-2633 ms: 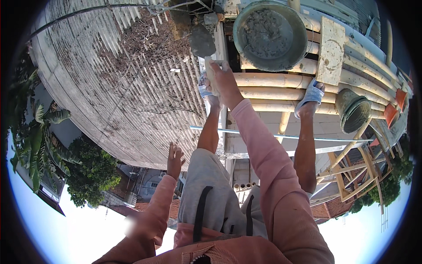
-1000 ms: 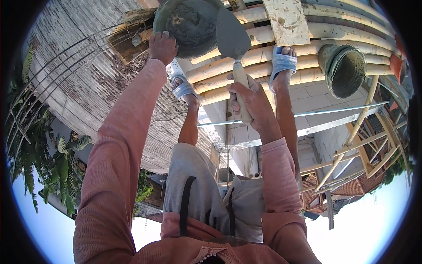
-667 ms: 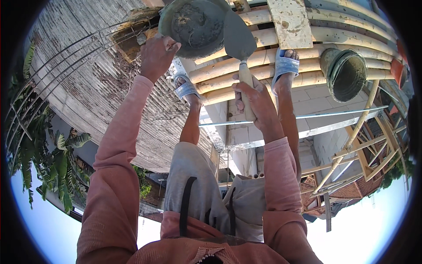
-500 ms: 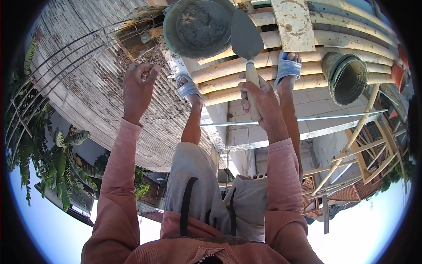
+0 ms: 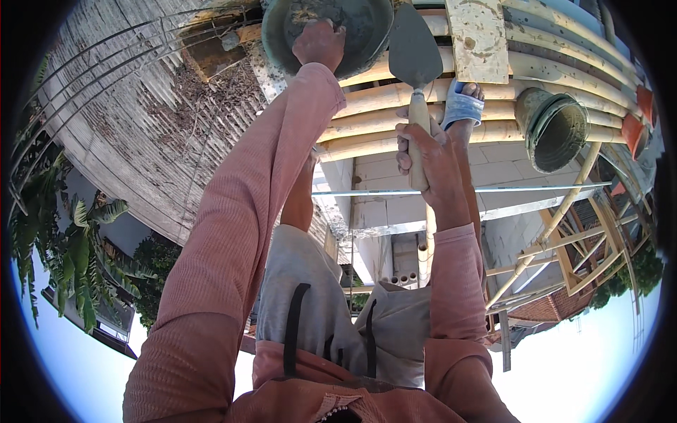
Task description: The person applies mortar from a bucket onto a structure using a trowel.
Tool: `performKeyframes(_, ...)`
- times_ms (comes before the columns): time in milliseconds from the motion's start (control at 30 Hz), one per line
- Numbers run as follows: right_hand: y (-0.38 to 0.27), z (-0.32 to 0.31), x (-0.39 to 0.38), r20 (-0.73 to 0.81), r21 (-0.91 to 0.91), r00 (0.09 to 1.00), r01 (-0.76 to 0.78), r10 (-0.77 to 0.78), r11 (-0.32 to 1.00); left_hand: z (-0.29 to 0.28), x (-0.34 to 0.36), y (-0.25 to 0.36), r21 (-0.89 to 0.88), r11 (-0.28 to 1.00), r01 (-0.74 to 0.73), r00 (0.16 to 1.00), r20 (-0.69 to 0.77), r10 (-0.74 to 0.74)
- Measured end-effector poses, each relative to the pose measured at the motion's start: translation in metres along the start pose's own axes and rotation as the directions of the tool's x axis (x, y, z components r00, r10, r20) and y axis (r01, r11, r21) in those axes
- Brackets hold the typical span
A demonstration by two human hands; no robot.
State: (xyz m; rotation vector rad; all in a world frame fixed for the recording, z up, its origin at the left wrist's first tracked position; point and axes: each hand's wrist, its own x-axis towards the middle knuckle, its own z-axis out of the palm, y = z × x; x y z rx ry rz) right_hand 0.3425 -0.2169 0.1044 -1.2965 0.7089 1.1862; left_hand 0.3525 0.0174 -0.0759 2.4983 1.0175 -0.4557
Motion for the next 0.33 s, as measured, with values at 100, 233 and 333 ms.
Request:
performKeyframes(100, -0.003, -0.002, 0.001, 0.003, 0.011, 1.000, 0.000, 0.000, 1.000, 0.031, 0.005, 0.010, 0.117, 0.988, 0.102, 0.993, -0.063, -0.096)
performKeyframes(233, -0.004, -0.008, -0.001, -0.001, 0.074, 1.000, -0.028, 0.028, 0.997, 0.046, 0.008, 0.016, 0.250, 0.965, 0.075, 0.997, -0.015, -0.074)
performKeyframes(333, -0.007, -0.015, -0.002, 0.000, 0.107, 1.000, -0.017, 0.018, 0.994, 0.041, 0.007, 0.014, 0.179, 0.978, 0.103, 0.995, 0.000, -0.105)
